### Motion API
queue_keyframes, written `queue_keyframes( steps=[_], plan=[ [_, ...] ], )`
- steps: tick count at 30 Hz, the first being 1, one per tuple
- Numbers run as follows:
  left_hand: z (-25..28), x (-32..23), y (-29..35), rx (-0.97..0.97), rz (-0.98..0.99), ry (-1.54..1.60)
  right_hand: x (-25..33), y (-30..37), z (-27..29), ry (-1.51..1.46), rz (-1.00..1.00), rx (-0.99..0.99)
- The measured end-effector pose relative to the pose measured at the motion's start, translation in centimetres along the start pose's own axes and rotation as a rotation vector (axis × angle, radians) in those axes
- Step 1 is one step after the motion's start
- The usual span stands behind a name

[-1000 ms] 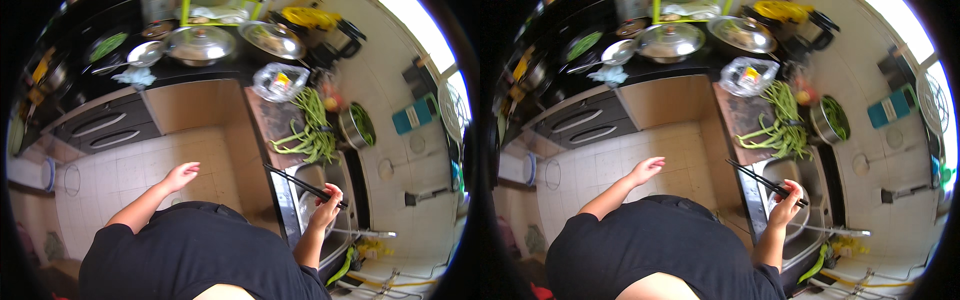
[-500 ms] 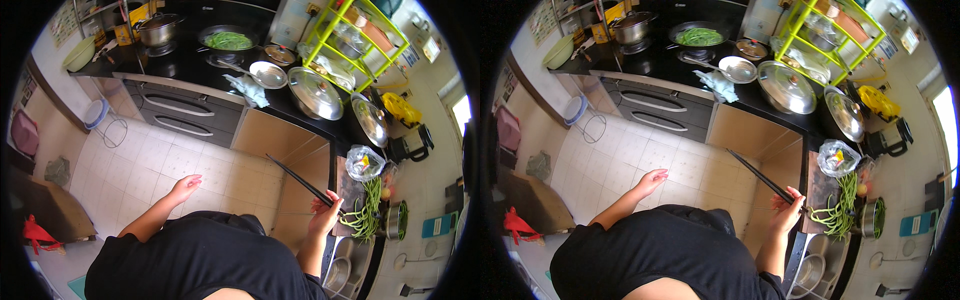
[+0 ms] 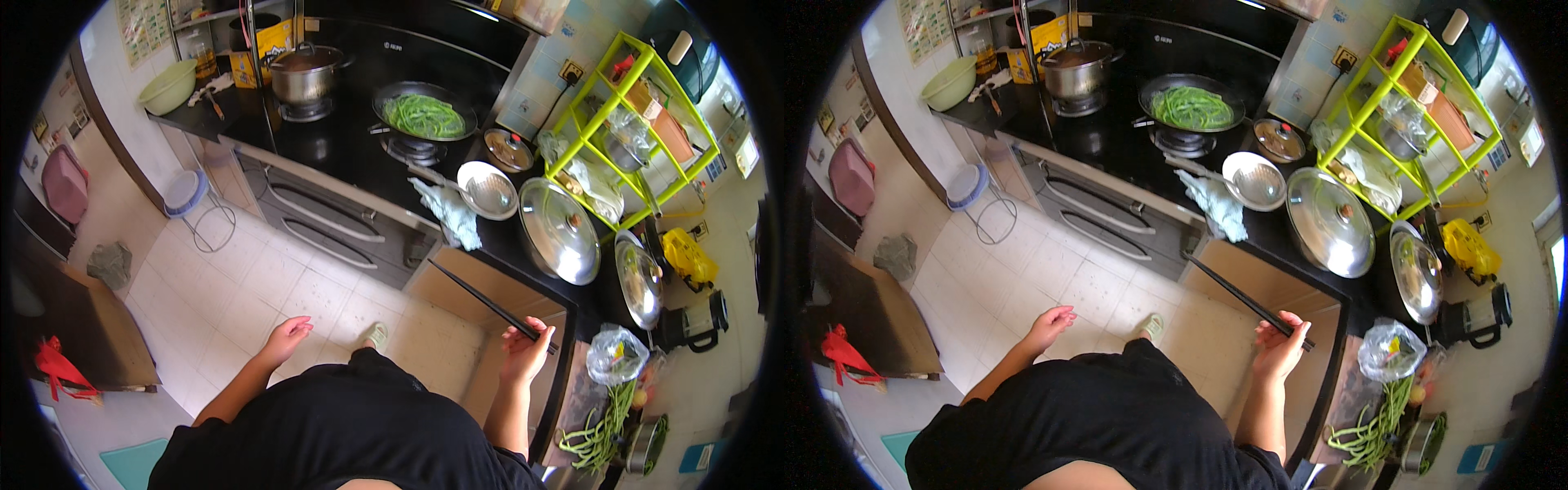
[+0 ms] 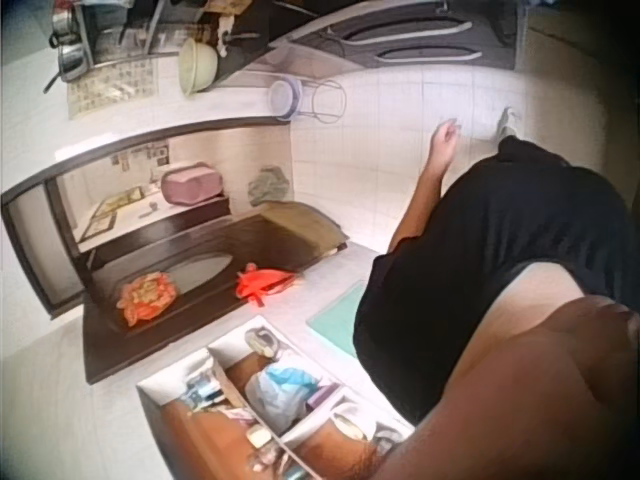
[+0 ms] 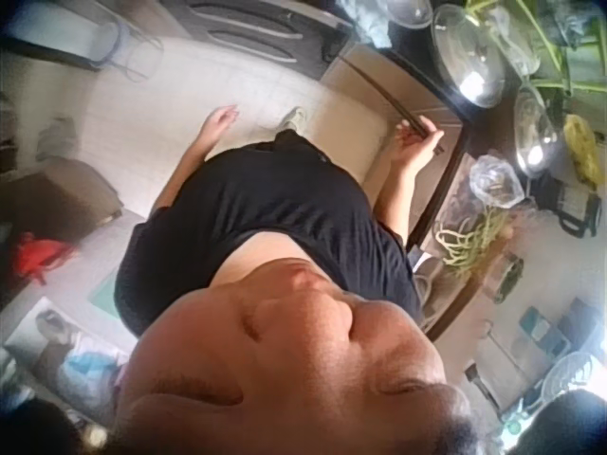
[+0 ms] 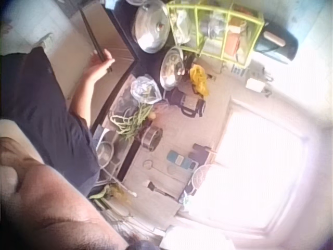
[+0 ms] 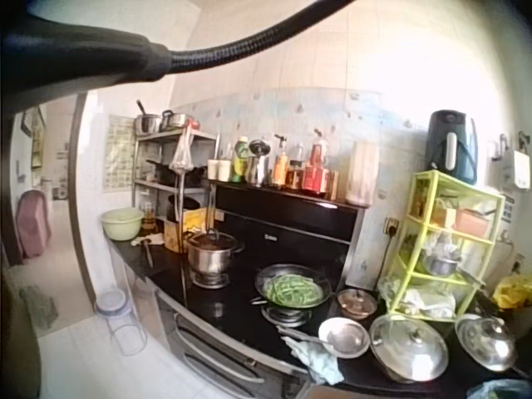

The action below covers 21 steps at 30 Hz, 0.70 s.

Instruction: The person cooks green beans in a pan on a stovetop, using chopsticks to stir them. They also check a pot of boiling liquid, rinse a metal bowl in the sink, and transfer the cooked beans into the bowl. Finally, they add a new batch of raw green beans to the pan.

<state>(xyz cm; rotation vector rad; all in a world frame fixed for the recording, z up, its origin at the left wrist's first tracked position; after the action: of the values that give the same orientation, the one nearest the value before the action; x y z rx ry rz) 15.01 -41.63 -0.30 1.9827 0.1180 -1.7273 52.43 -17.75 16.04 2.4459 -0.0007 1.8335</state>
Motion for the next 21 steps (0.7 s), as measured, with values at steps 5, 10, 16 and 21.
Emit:
queue_keyframes(
  steps=[5,10,16,21],
  plan=[
    [1.9,-3.1,-5.6,-0.078,0.064,0.061,-0.3,-7.6,-6.2,-0.183,0.072,0.038],
    [1.1,-7.6,-13.4,-0.015,-0.023,0.038,-0.9,-14.1,-11.3,-0.262,0.008,0.110],
    [-1.0,-14.0,-20.4,0.052,-0.153,0.025,-1.4,-19.8,-15.7,-0.268,-0.010,0.182],
    [0.2,-13.7,-22.1,0.010,-0.055,0.088,-2.2,-22.2,-17.4,-0.267,-0.092,0.201]
  ],
)
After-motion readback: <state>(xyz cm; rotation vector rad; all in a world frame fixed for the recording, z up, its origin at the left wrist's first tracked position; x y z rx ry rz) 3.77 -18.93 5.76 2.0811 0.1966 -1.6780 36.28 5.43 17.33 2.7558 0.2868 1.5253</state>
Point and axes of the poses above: each hand's wrist, its own y-axis away from the middle knuckle, its own z-axis out of the back of the hand, x = y × z, the point moved 4 cm from there along -y, towards the middle knuckle, and after that the axes turned 9 degrees about y, right-handed, at the moved point
